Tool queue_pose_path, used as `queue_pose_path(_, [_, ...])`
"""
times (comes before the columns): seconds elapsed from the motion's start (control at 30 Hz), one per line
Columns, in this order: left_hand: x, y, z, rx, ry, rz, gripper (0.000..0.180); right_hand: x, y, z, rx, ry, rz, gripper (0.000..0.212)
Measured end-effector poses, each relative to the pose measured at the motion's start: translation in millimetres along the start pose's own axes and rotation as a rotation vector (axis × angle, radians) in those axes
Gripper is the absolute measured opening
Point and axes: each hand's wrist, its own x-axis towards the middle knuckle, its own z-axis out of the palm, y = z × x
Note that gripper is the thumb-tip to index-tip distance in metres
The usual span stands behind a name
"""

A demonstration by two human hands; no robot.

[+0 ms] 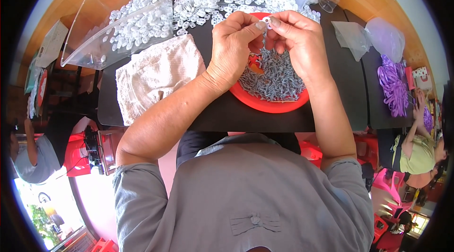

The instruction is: Assembling small plastic parts with metal springs at a workbench.

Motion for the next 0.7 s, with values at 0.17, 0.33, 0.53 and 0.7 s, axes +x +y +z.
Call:
queue_pose_path(0.17, [0.6,-1.6,0.9,-0.121,0.032,0.010,0.014,-0.3,-0.1,-0.1,0.061,-0.024,0.034,0.016])
queue_pose_path(0.33, [0.2,-1.3,1.1,-0.121,0.053,0.007,0.014,-0.8,0.3,0.3,0.019,0.009,0.015,0.016])
queue_pose_path(0.53, [0.0,-0.3,0.1,-0.066,0.024,0.005,0.015,-1.7,1.9,4.4,-0.108,0.024,-0.083,0.014])
queue_pose_path(0.7, [0.2,2.6,-2.8,0.057,-0.038,0.044,0.015,-3.1,1.5,1.5,-0.108,0.029,-0.073,0.013])
